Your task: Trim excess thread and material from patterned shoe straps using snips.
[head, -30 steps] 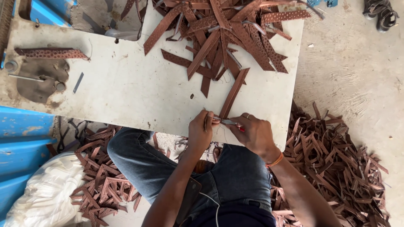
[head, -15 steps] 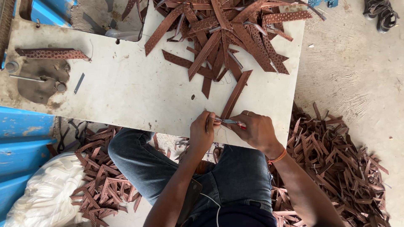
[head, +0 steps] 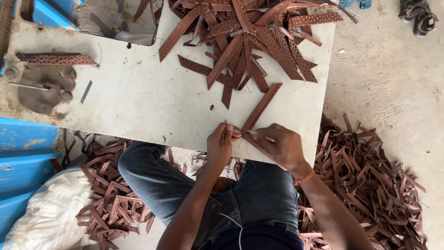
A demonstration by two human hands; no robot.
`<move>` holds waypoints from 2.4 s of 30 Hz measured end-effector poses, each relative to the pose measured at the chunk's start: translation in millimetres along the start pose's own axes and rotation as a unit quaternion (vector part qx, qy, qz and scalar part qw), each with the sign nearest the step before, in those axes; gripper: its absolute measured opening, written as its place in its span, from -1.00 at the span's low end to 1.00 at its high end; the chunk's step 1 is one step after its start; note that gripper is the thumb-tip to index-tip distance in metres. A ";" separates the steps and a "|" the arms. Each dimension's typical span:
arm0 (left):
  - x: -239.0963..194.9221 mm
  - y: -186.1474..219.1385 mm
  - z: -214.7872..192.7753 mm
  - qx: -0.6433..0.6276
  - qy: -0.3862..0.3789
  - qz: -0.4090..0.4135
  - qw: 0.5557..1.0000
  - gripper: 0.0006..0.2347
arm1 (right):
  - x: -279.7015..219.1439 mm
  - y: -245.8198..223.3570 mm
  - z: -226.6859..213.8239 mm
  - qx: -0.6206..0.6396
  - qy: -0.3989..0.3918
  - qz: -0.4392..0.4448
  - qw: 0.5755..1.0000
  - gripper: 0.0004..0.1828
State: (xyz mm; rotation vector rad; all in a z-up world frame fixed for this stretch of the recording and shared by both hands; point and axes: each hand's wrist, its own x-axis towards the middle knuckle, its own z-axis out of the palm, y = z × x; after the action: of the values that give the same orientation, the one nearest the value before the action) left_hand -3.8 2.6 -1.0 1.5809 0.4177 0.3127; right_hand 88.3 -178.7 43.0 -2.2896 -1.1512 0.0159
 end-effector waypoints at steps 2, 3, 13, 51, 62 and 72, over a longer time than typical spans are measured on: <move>0.3 -9.8 -0.4 -0.074 0.009 -0.014 0.997 -0.74 | -3.7 -12.1 -4.4 0.030 0.036 0.006 0.999 -0.79; 0.2 -14.7 0.9 -0.148 0.015 -0.029 0.988 -0.74 | -6.4 -17.5 -7.6 0.059 0.072 0.013 0.996 -0.70; -34.5 -3.7 -126.7 -0.128 0.240 -0.059 0.961 -0.70 | -70.4 20.1 -45.3 0.126 -0.138 0.335 0.924 -0.74; 58.2 94.2 -8.4 0.398 0.027 0.069 0.914 -0.82 | -39.2 -7.2 11.5 0.296 0.175 0.275 0.898 -0.70; -24.9 44.8 -33.0 -0.256 -0.119 -0.152 0.947 -0.78 | -62.4 27.5 33.5 0.405 0.201 0.284 0.845 -0.63; -8.1 43.5 -26.8 0.316 -0.034 0.026 0.948 -0.69 | -69.6 47.9 -24.2 0.332 0.408 0.354 0.773 -0.58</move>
State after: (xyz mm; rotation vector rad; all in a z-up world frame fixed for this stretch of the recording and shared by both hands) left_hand -19.8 21.9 44.3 2.2277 0.4472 0.1670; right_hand 85.8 -264.3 23.2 -1.6219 0.1992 -0.2265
